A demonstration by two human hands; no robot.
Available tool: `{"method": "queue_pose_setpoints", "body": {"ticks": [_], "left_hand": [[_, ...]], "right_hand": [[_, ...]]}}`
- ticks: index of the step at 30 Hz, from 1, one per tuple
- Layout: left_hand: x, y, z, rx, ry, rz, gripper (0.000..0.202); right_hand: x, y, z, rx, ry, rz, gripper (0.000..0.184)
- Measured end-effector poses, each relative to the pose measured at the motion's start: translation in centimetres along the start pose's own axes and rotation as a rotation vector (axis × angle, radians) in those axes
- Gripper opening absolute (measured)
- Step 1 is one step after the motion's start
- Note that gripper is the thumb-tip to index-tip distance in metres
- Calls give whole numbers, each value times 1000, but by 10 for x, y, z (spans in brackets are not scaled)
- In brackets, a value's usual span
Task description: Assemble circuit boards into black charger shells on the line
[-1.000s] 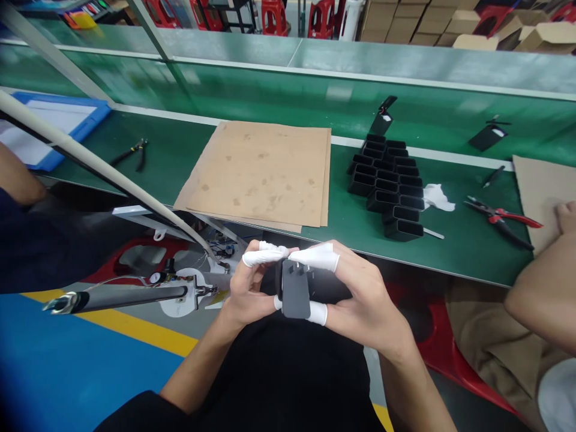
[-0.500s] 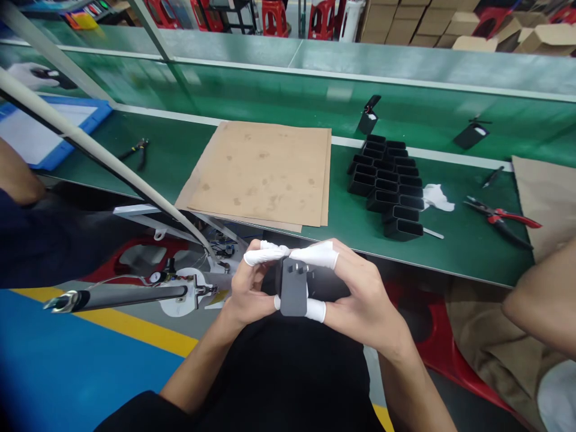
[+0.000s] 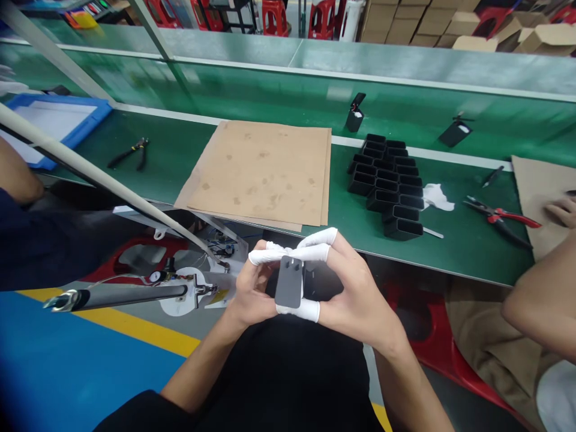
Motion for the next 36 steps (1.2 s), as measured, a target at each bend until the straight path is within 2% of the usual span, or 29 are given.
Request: {"method": "queue_pose_setpoints", "body": {"ticks": [4, 7, 10, 14, 19, 22, 27, 31, 36], "left_hand": [[10, 6, -8, -85, -47, -133, 89], [14, 12, -13, -200, -110, -197, 89], [13, 10, -15, -303, -156, -270, 76], [14, 5, -13, -489, -137, -463, 55], [16, 3, -12, -637, -143, -631, 50], [15, 6, -8, -672, -201, -567, 47], [7, 12, -5, -681, -452, -368, 33], [15, 15, -7, -664, -423, -379, 37], [22, 14, -16, -668, -380, -362, 46]], "right_hand": [[3, -6, 1, 16, -30, 45, 61], [5, -17, -4, 28, -59, 121, 63], [9, -29, -13, 27, -75, 229, 64], [17, -39, -21, -16, -80, 263, 71], [21, -44, -18, -15, -135, 204, 69], [20, -51, -17, 0, -160, 256, 63], [18, -68, -16, 140, -222, 327, 47], [18, -77, -12, 261, -259, 378, 35], [11, -75, -1, 266, -301, 408, 30]]}}
Point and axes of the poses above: each hand's wrist, its own z-axis towards the middle knuckle, its own x-axis out of the palm, y = z × x, the point moved 5 cm from there along z, towards the middle knuckle, and after that the axes turned 7 degrees about z, right-handed, at the moved point
